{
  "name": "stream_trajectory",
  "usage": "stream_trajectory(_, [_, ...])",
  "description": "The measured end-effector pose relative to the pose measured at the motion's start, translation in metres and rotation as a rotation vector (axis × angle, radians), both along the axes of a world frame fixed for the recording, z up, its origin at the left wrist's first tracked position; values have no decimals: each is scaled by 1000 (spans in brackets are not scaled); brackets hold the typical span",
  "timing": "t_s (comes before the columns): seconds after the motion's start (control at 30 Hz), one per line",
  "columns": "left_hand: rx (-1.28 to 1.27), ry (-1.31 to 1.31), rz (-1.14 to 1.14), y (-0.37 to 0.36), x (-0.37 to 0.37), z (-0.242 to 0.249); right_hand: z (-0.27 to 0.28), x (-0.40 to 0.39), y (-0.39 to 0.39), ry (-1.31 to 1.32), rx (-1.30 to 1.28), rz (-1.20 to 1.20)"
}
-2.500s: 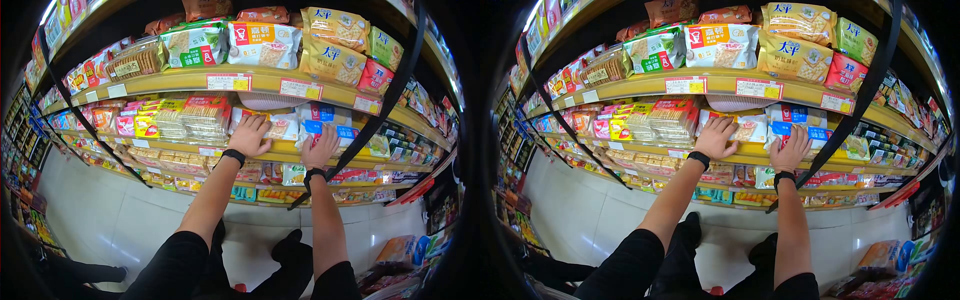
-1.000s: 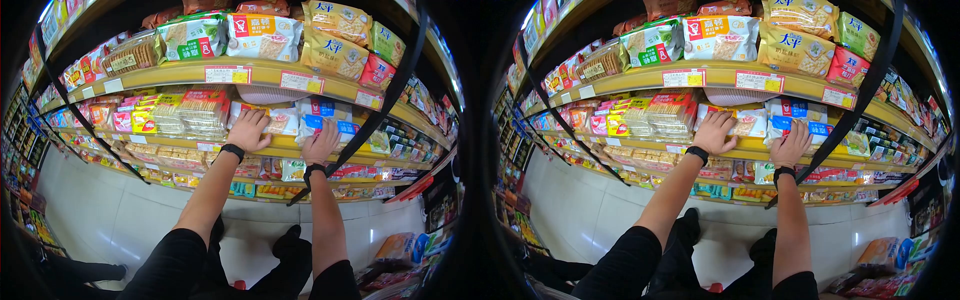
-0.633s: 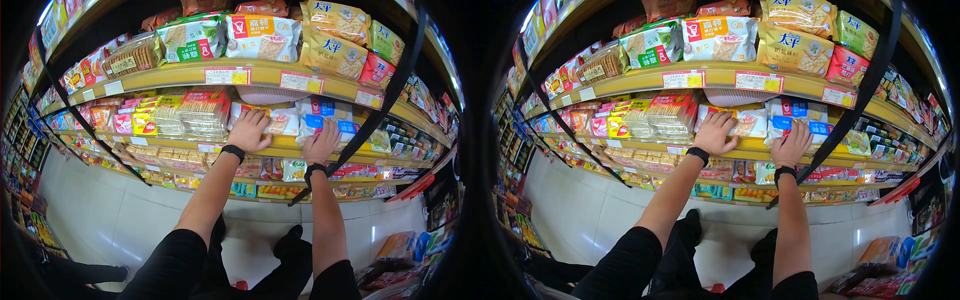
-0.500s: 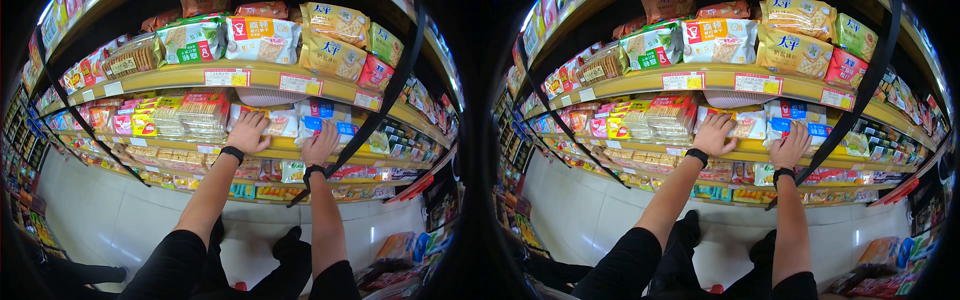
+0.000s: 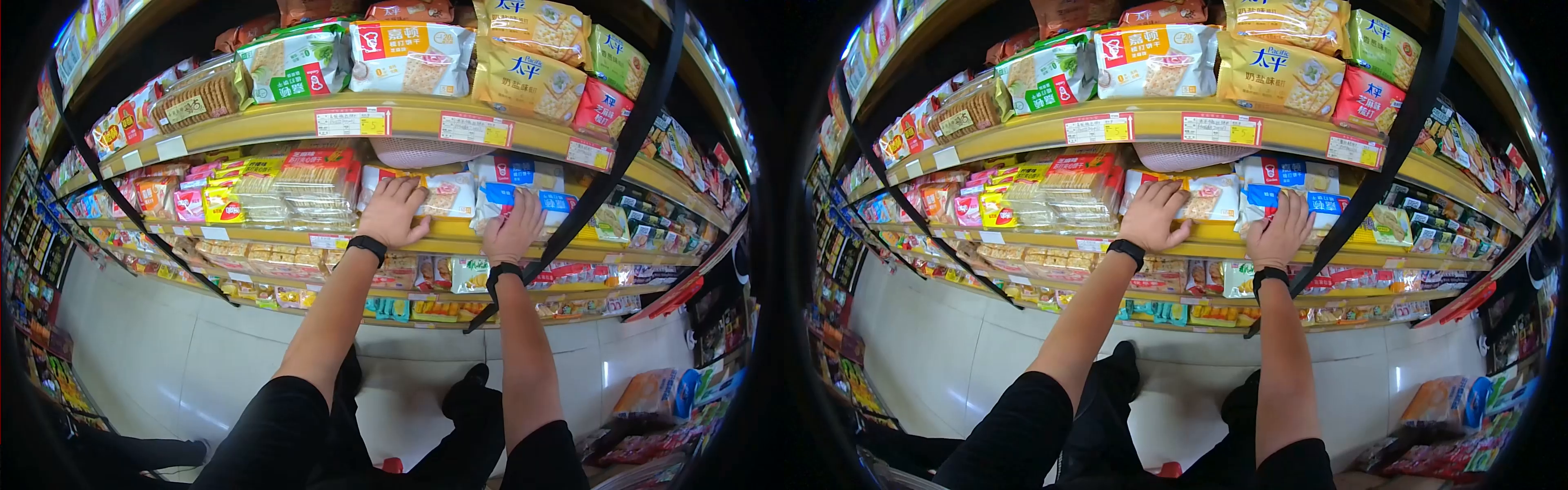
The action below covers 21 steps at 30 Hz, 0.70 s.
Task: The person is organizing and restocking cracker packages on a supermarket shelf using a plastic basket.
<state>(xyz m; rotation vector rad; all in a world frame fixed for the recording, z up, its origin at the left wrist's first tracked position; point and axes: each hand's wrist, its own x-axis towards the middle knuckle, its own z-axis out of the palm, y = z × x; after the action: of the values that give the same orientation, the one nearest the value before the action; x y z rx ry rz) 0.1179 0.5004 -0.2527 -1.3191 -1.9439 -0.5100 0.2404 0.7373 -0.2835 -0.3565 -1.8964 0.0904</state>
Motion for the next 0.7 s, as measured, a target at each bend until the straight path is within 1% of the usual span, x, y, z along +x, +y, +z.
stream_trajectory(0.17, [-10,-3,7,0,2,1,-1,1,3,-4,-3,5])
stream_trajectory(0.3, [-4,-8,-3,1,4,4,-6,-1,7,8,38,-40])
stream_trajectory(0.47, [-9,9,1,2,2,2,-2,0,2,-4,-12,4])
stream_trajectory(0.7, [-9,28,4,2,2,2,1,2,1,-25,-28,7])
